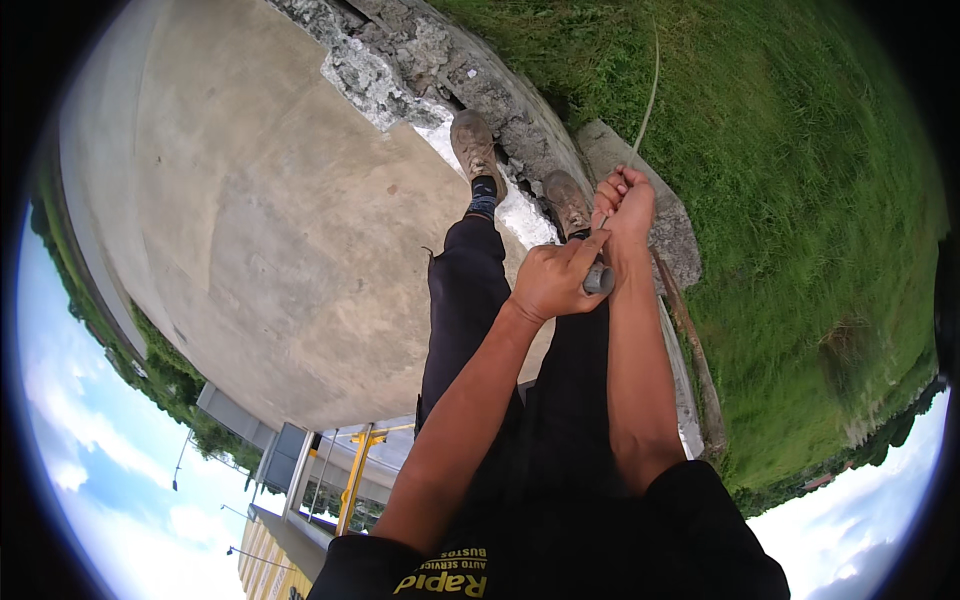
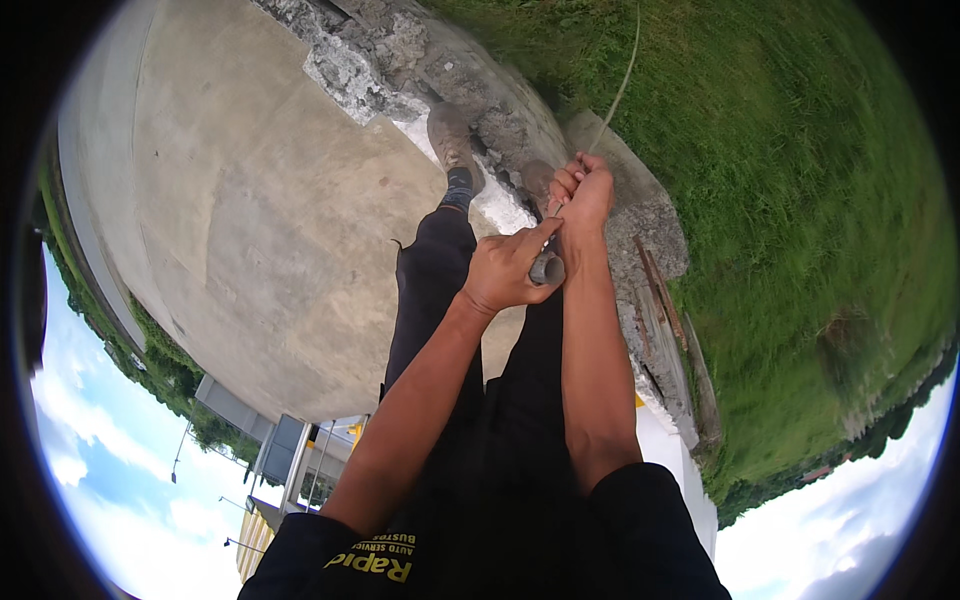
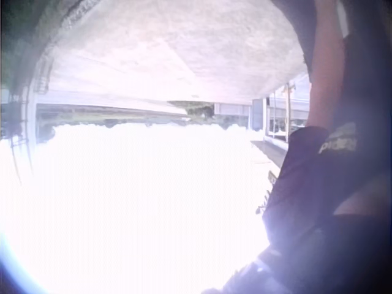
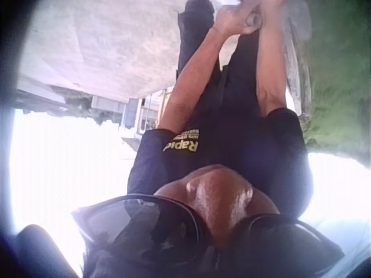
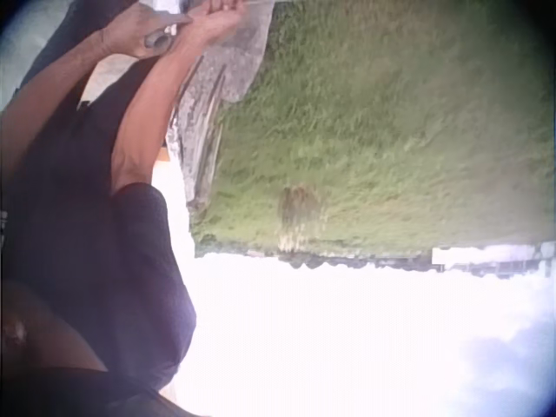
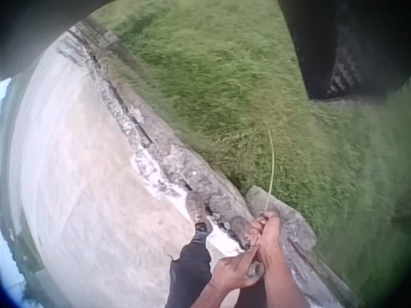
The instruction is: The person uses a long metal rod to scrape and clean a concrete curb and adjacent grassy area. They repeatedly insert the rod into cracks and along the curb edge, occasionally adjusting their stance and repositioning the tool to reach different sections.
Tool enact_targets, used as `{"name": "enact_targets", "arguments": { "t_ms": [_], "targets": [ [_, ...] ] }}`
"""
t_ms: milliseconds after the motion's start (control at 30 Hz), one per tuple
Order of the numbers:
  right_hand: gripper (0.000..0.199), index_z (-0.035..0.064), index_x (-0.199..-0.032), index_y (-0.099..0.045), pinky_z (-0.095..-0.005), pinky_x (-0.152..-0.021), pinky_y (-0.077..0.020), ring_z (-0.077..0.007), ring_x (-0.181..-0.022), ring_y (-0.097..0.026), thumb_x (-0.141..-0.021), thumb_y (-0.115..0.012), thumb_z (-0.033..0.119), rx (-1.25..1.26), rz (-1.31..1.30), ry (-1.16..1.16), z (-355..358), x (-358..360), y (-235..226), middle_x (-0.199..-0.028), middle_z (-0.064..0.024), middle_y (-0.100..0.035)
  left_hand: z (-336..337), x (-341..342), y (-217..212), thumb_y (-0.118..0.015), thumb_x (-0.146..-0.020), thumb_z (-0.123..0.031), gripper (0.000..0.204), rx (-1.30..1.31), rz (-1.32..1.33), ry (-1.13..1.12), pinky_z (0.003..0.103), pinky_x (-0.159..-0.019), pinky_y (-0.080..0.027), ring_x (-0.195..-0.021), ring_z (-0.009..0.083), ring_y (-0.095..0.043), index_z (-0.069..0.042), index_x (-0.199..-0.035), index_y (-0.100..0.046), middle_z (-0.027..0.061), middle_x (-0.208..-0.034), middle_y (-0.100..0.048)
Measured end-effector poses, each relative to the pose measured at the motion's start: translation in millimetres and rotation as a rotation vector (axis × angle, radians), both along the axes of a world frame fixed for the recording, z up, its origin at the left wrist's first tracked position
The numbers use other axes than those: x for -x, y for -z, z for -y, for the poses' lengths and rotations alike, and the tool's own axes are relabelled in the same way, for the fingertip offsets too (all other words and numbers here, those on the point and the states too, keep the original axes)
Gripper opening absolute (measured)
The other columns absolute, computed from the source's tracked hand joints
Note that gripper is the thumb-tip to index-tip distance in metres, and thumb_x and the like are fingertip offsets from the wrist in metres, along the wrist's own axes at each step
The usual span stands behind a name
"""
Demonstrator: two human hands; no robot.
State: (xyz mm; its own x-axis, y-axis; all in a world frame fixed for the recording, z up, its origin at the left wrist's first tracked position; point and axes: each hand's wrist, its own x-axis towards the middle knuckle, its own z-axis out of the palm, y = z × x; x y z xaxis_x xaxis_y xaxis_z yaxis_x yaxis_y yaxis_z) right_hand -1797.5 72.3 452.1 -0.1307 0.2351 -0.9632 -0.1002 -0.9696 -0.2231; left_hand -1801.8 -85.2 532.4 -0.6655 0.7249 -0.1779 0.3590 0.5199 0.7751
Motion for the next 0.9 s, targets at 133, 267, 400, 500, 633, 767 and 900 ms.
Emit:
{"name": "enact_targets", "arguments": {
  "t_ms": [133,267,400,500,633,767,900],
  "targets": [
    [0.014,0.0050,-0.104,-0.053,-0.0286,-0.042,-0.0217,-0.0081,-0.050,-0.028,-0.108,-0.050,0.018,-0.256,-0.015,-0.026,-28,16,-30,-0.070,0.0023,-0.038,-16,12,13,-0.077,-0.076,-0.013,0.065,-0.190,0.112,0.052,0.037,-0.068,-0.061,-0.071,0.0238,-0.075,-0.010,-0.140,-0.066,0.0087,-0.092,-0.076],
    [0.016,0.0059,-0.105,-0.051,-0.0289,-0.043,-0.0209,-0.0084,-0.051,-0.028,-0.111,-0.047,0.021,-0.431,0.051,-0.112,-43,28,-42,-0.071,0.0026,-0.037,-33,11,18,-0.072,-0.078,-0.005,0.068,-0.326,0.263,-0.031,0.036,-0.069,-0.059,-0.072,0.0252,-0.074,-0.011,-0.146,-0.063,0.0099,-0.087,-0.073],
    [0.017,0.0044,-0.108,-0.052,-0.0289,-0.045,-0.0236,-0.0084,-0.053,-0.030,-0.112,-0.046,0.020,-0.464,0.115,-0.154,-50,15,-56,-0.073,0.0017,-0.039,-50,16,-17,-0.069,-0.082,-0.004,0.069,-0.301,0.597,-0.282,0.031,-0.071,-0.056,-0.070,0.0238,-0.072,-0.009,-0.150,-0.060,0.0121,-0.081,-0.070],
    [0.019,0.0011,-0.115,-0.055,-0.0284,-0.047,-0.0251,-0.0083,-0.055,-0.031,-0.112,-0.047,0.017,-0.396,0.107,-0.216,-47,10,-49,-0.075,0.0012,-0.041,-45,4,-28,-0.072,-0.081,-0.007,0.080,-0.150,0.656,-0.298,0.033,-0.073,-0.056,-0.069,0.0253,-0.071,-0.007,-0.159,-0.052,0.0153,-0.077,-0.067],
    [0.024,-0.0044,-0.129,-0.055,-0.0258,-0.047,-0.0275,-0.0074,-0.056,-0.034,-0.112,-0.048,0.012,-0.201,0.157,-0.321,-13,-24,-38,-0.076,0.0016,-0.043,-40,-15,-54,-0.075,-0.083,-0.017,0.086,0.093,0.725,-0.300,0.041,-0.073,-0.059,-0.072,0.0377,-0.076,0.000,-0.162,-0.045,0.0242,-0.079,-0.071],
    [0.024,-0.0071,-0.129,-0.055,-0.0244,-0.049,-0.0299,-0.0069,-0.058,-0.036,-0.111,-0.049,0.007,0.099,0.097,-0.431,13,-43,14,-0.077,0.0023,-0.043,-47,-21,-46,-0.075,-0.087,-0.024,0.090,0.323,0.611,-0.261,0.050,-0.075,-0.060,-0.078,0.0477,-0.075,0.014,-0.159,-0.038,0.0321,-0.083,-0.072],
    [0.018,-0.0069,-0.110,-0.064,-0.0277,-0.050,-0.0333,-0.0096,-0.059,-0.043,-0.106,-0.051,0.006,0.300,0.079,-0.375,29,-59,119,-0.077,-0.0015,-0.052,-64,-7,-3,-0.075,-0.090,-0.025,0.090,0.474,0.606,-0.257,0.050,-0.075,-0.061,-0.079,0.0490,-0.076,0.019,-0.157,-0.036,0.0347,-0.083,-0.073]
  ]
}}
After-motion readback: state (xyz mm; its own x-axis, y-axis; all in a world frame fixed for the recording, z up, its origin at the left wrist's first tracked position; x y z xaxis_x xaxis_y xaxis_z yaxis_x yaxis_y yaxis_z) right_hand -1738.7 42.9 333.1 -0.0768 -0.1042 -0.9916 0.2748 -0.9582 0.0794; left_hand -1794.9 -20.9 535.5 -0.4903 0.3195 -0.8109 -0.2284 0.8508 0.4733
